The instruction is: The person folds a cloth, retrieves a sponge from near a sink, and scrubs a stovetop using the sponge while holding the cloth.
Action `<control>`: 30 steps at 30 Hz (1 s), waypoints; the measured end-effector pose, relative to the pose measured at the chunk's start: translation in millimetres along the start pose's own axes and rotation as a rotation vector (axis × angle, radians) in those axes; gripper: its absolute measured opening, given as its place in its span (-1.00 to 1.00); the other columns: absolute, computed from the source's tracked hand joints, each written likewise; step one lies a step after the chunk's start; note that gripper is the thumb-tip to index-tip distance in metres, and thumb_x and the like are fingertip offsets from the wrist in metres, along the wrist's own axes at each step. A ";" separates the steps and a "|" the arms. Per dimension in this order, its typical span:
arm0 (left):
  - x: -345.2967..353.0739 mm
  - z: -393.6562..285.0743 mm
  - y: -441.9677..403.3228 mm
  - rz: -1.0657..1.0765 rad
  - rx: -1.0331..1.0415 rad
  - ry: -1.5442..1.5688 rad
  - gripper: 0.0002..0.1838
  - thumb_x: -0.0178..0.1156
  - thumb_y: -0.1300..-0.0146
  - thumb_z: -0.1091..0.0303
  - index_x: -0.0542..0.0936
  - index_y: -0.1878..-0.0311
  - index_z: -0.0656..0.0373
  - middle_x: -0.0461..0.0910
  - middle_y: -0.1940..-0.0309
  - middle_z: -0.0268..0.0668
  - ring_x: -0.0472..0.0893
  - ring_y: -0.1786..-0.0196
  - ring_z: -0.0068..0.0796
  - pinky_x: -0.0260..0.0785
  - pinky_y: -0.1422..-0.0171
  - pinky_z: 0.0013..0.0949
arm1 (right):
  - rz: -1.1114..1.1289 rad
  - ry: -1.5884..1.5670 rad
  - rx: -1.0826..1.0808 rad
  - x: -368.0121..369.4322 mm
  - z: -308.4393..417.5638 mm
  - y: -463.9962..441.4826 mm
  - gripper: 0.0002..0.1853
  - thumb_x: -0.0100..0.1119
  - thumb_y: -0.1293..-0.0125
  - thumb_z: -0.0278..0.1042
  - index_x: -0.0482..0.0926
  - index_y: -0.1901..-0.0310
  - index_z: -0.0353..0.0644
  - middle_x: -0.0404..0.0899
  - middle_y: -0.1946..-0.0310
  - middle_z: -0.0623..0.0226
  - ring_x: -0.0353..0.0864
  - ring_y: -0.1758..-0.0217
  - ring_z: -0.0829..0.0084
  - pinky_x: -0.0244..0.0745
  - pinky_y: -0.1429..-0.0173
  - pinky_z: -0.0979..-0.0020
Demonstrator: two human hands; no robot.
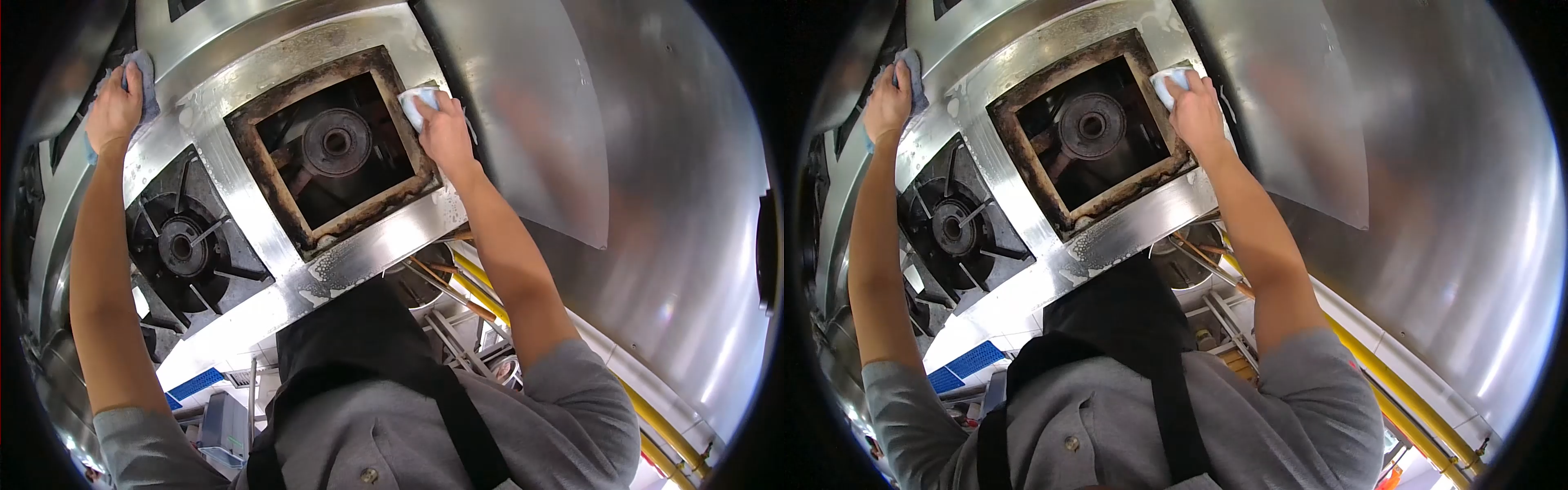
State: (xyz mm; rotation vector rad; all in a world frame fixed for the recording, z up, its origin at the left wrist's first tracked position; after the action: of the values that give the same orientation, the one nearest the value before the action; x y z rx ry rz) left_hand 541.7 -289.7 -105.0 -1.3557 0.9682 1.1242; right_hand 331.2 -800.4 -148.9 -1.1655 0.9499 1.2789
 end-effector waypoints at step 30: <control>7.5 3.2 -1.6 -0.038 0.027 0.011 -0.36 -0.24 -0.47 -0.32 0.55 -0.31 -0.14 0.64 -0.16 -0.07 0.61 -0.18 0.09 0.48 -0.21 0.03 | -0.033 -0.051 0.061 -2.6 -5.2 38.2 -0.53 0.15 -0.14 -0.68 0.71 -0.10 -0.14 0.55 -0.10 -0.13 0.53 -0.04 -0.13 0.49 -0.23 0.06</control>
State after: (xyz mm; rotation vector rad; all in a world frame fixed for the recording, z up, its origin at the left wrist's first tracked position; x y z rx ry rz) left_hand 544.6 -286.1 -111.9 -1.3539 0.9591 1.0726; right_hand 293.6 -808.7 -151.5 -1.0917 0.9224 1.2397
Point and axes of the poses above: each hand's wrist, its own y-axis away from the middle knuckle, its own x-axis out of the palm, z = x × y, the point moved 4 cm from there along -y, towards the middle knuckle
